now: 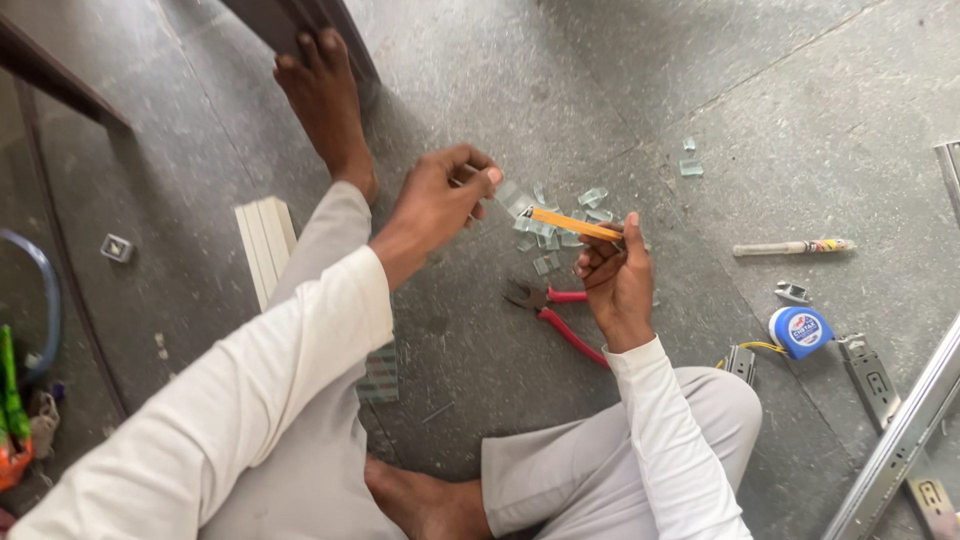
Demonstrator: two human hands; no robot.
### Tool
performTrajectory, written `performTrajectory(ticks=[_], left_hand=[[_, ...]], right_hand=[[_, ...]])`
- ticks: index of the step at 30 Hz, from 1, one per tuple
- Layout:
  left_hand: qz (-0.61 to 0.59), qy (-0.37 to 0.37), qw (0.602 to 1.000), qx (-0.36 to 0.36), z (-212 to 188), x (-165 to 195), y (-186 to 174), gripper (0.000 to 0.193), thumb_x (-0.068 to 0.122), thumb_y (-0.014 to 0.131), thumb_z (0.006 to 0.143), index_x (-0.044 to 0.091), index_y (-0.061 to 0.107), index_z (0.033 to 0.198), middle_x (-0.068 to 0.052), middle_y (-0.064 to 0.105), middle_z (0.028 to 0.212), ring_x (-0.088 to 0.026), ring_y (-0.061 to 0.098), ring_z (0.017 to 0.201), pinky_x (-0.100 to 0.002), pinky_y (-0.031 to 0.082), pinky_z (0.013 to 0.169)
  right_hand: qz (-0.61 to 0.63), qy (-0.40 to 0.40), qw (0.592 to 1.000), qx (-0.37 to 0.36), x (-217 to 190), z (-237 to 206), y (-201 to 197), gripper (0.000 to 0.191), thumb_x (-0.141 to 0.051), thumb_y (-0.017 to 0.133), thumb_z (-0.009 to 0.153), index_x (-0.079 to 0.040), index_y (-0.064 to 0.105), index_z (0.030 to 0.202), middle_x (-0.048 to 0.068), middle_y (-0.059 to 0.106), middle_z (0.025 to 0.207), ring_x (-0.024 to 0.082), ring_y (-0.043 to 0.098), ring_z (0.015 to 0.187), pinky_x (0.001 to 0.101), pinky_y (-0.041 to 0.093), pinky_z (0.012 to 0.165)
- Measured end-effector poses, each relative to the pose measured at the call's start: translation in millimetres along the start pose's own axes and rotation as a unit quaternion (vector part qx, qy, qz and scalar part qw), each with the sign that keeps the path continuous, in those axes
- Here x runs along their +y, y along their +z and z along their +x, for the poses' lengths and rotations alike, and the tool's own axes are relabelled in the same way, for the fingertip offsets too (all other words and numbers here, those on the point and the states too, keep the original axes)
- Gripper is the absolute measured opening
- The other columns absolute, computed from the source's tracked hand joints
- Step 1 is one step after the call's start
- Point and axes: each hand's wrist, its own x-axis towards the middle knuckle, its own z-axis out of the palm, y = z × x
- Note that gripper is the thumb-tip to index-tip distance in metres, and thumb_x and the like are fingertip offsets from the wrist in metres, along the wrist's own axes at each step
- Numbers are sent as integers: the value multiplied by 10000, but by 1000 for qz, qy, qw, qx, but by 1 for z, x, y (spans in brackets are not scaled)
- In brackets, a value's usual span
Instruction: The person sits on the floor and uses a glass cutter to score and break small rectangular glass pieces. They repeatedly score the glass and snap off sections, accumulating a pile of small glass fragments.
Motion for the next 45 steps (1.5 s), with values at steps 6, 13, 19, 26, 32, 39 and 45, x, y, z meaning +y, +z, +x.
performTrajectory(ticks=[6, 13, 19, 26, 32, 39, 45], left_hand=[[22, -14, 1000, 0, 2, 1, 1, 199, 215, 694, 940, 38, 723, 1027, -20, 729, 810, -74, 671, 619, -260, 552, 592], [9, 10, 1000, 9, 2, 3, -1, 200, 197, 692, 953, 6, 698, 1014, -43, 729, 804, -85, 680, 631, -266, 533, 558], [27, 4, 1000, 2, 3, 5, -3, 196, 187, 682, 946, 14, 689, 1035, -40, 728, 803, -80, 675, 629, -265, 526, 538], [32, 5, 999, -3, 2, 11, 2, 197, 194, 674, 950, 19, 685, 1039, -38, 732, 806, -84, 679, 632, -261, 524, 545], [49, 0, 999, -10, 1, 12, 8, 189, 196, 674, 960, 21, 688, 1028, -40, 718, 789, -77, 664, 630, -261, 516, 552], [32, 17, 999, -9, 4, 8, 14, 189, 188, 674, 954, 12, 685, 1021, -37, 721, 791, -81, 668, 626, -253, 531, 558], [20, 21, 1000, -2, 5, 6, 15, 198, 180, 675, 957, -3, 682, 1031, -47, 726, 797, -84, 665, 627, -253, 534, 559]], right_hand=[[-3, 22, 999, 43, -1, 1, 1, 415, -475, 562, 1049, -75, 670, 1019, 140, 746, 909, 172, 650, 678, 309, 516, 614], [-164, -91, 979, 83, -10, 7, 11, 351, -384, 580, 1068, -51, 652, 981, 135, 727, 840, 130, 593, 562, 261, 434, 483], [-113, -74, 988, 71, -16, 9, 14, 291, -326, 595, 1060, -66, 629, 935, 122, 718, 802, 77, 502, 482, 235, 375, 421], [-201, -138, 967, 74, -18, 11, 12, 246, -267, 645, 1068, -71, 613, 923, 105, 612, 739, 64, 420, 442, 240, 339, 406], [-63, -76, 994, 47, -31, 14, 12, 233, -250, 613, 1040, -71, 611, 891, 86, 657, 708, 58, 398, 400, 233, 357, 388], [-85, -60, 993, 50, -41, 10, 12, 257, -271, 612, 1051, -63, 606, 901, 79, 670, 722, 56, 413, 414, 233, 370, 395], [-307, -172, 932, 90, -42, 9, 14, 214, -237, 632, 1039, -64, 590, 921, 88, 641, 731, 61, 454, 428, 249, 362, 378]])
